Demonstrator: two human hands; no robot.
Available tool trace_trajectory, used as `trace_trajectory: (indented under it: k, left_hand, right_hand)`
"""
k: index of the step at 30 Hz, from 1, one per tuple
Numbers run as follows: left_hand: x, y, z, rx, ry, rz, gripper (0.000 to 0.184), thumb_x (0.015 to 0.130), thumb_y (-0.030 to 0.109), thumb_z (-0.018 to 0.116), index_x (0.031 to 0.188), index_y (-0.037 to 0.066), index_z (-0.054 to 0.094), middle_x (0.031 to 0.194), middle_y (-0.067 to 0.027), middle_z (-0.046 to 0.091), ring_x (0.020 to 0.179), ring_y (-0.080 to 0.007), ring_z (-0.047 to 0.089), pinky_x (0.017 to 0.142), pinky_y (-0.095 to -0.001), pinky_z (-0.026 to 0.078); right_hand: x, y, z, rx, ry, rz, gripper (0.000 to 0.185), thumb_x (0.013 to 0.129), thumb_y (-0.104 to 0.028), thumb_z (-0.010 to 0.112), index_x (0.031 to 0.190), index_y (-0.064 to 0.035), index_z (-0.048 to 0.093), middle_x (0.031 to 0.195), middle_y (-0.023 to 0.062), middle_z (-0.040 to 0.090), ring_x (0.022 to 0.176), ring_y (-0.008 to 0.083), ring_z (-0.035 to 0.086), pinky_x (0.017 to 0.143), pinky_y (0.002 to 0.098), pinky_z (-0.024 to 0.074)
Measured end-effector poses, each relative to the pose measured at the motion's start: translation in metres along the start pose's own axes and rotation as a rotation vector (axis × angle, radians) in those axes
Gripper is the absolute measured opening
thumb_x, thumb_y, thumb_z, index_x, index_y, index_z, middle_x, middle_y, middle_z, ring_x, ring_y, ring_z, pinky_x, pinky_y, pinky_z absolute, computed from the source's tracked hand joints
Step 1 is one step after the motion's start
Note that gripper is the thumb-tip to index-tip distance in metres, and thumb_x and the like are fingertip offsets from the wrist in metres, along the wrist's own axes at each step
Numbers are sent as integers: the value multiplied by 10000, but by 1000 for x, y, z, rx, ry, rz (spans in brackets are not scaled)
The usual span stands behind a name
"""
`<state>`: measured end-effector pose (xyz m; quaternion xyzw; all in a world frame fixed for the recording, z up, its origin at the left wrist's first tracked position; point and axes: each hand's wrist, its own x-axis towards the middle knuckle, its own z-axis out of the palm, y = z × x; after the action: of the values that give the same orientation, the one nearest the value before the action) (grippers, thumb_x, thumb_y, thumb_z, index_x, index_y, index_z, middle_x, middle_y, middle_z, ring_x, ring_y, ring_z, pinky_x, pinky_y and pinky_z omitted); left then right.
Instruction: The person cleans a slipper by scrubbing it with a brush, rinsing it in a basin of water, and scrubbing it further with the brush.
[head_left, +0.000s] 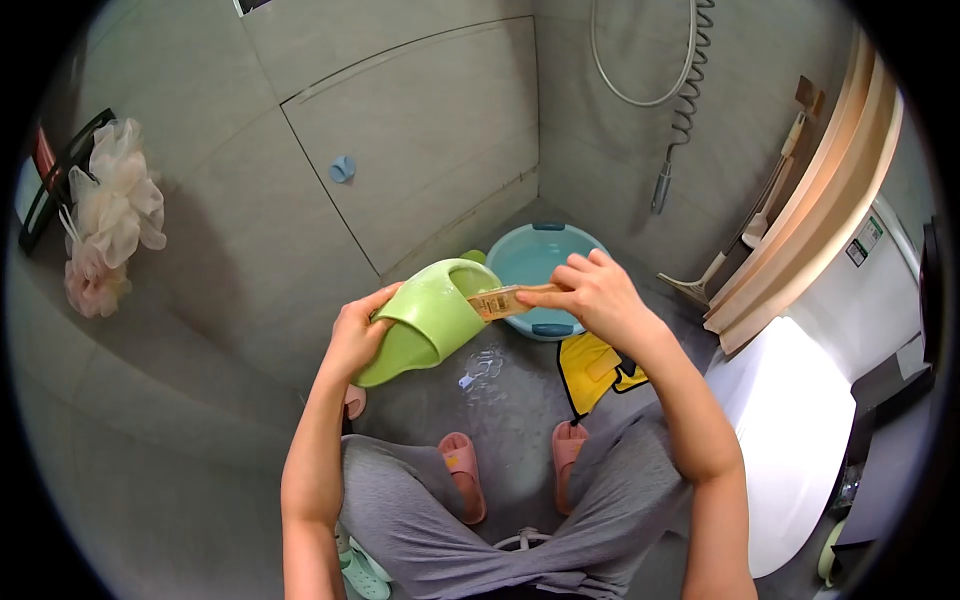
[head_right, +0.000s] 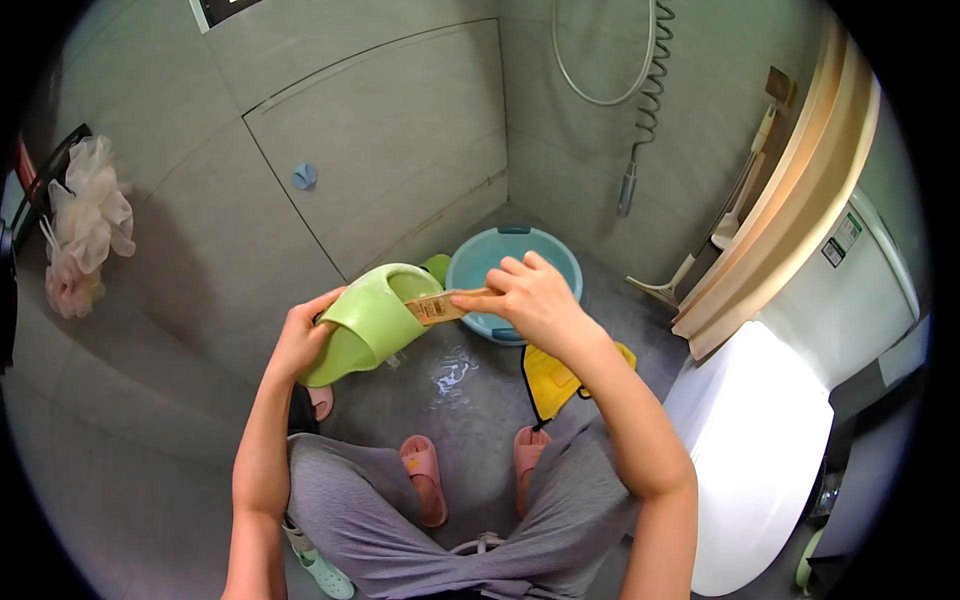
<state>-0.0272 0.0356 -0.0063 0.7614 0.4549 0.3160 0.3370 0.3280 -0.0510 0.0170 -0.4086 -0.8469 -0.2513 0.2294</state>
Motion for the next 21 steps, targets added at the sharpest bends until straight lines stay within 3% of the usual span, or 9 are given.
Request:
trace_trajectory:
  k: [3,9,12,14,16,21]
  left_hand:
    - [-3,6,5,-34,-37,61,435,894,54,582,1318,135,641,1170,-159,706,1081,-300,680,947,-359,500]
    - [-4,13,3,152,-8,21,452,878,43,581,1316,136,641,1173,-150,706,1081,-303,680,955,-361,494]
    - [-4,15,2,84,-52,57,452,877,46,578,1314,142,641,1175,-141,707,1086,-309,677,961,-369,494]
    - [-6,22,4,153,-39,35,470,860,27,580,1313,133,641,1177,-137,708,1088,-301,678,963,-371,494]
    - [-6,15,-1,139,-12,29,473,857,23,578,1312,135,642,1177,-133,710,1088,-298,679,963,-366,494]
    - [-8,23,1,53,-54,33,491,846,9,573,1313,142,643,1184,-121,712,1102,-287,676,967,-353,492]
  right_hand:
    - [9,5,-8,-148,114,65,427,813,-155,632,1154,-393,729,774,-74,556,759,129,534,690,291,404]
    - [-2,3,-4,11,-45,9,452,802,-148,646,1164,-409,721,789,-78,557,752,125,526,703,293,397]
    - [6,5,-10,-115,99,59,452,797,-146,653,1153,-415,725,780,-77,550,749,127,525,703,292,392]
    - [2,6,-5,-118,98,56,440,802,-150,651,1141,-419,728,783,-78,554,749,127,530,699,295,390]
    - [-4,4,-3,2,-53,35,437,806,-147,648,1136,-422,729,789,-79,560,741,126,530,699,300,390]
    - [2,3,-8,-91,60,86,434,803,-142,652,1123,-424,734,793,-78,573,745,126,530,698,299,393]
